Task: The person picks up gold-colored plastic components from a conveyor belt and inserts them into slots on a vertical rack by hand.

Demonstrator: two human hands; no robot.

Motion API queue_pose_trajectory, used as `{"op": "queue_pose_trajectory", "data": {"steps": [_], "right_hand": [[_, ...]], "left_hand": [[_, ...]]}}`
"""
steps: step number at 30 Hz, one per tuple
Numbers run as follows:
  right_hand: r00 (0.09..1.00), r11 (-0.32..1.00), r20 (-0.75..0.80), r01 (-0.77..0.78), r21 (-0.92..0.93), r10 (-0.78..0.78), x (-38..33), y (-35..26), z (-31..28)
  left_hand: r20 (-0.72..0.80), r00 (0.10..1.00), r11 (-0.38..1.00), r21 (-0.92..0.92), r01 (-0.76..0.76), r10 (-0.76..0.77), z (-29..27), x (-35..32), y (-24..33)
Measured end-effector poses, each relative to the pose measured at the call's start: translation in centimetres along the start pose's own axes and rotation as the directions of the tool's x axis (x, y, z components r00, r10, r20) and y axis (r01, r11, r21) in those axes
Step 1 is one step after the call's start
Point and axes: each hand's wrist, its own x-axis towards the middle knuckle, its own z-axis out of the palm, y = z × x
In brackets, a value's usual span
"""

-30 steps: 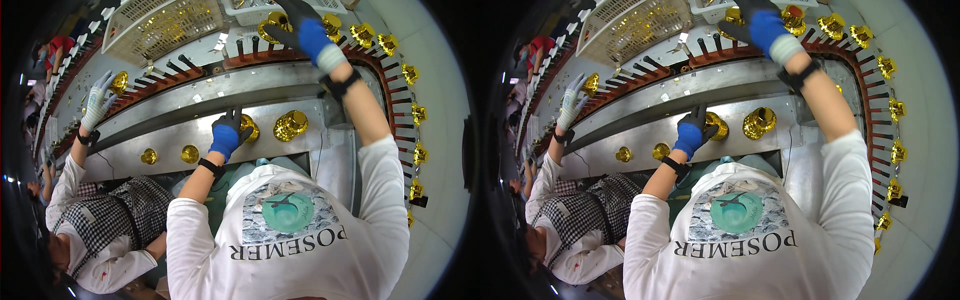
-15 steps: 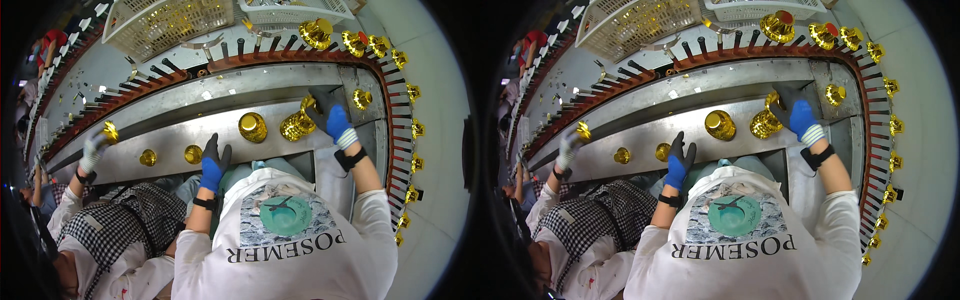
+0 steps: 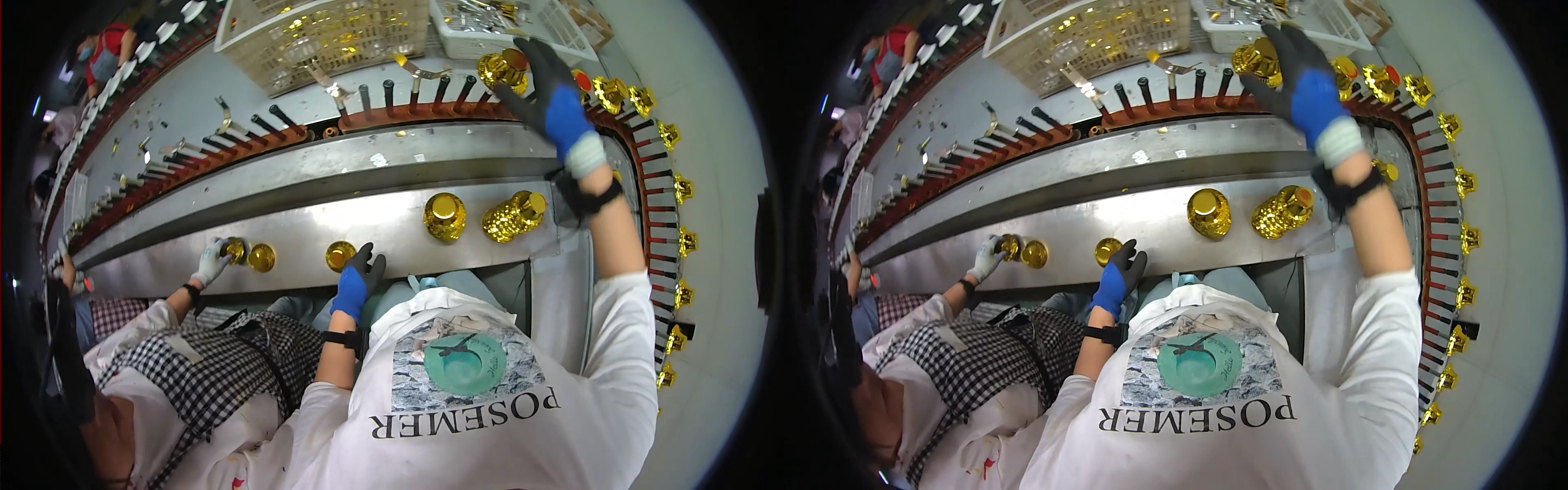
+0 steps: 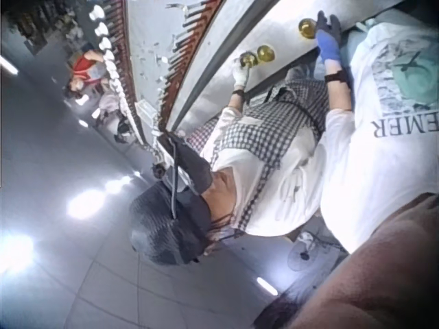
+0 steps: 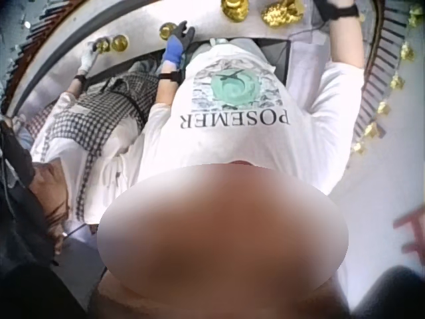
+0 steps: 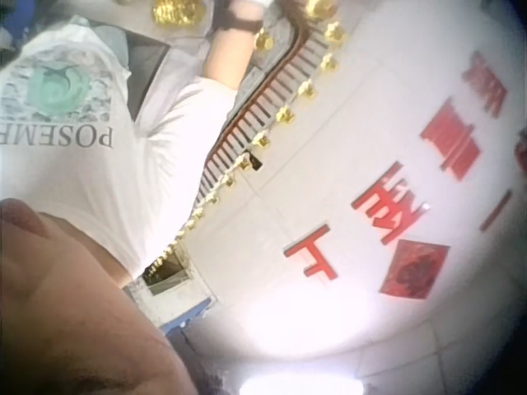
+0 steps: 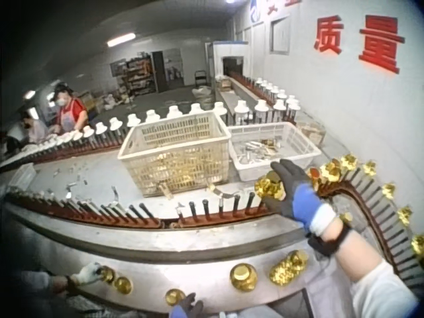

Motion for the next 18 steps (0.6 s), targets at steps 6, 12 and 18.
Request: {"op": "queue_pose_trajectory", "data": {"steps": [6,12,18], "right_hand": [[0.837,0.97,0.527,-0.226,0.086,0.149,8.3,-12.4,8.5],[0.932,0.967,0.36,-0.114,0.23,0.024,2.8,-24.6,12.2],[0.976,0.923,0.199,0.006,0.386,-0.09,6.4,-29.4,14.5]], "left_hand": [[-0.053,0.997,0.999,-0.007,0.053,-0.053,-11.2,-8.4,-13.5],[-0.042,0.977,0.977,-0.067,0.205,-0.208,-14.6,-15.8,-27.1],[-0.082,0.924,0.928,-0.035,0.371,-0.372,-15.2,-7.1,-29.8]]}}
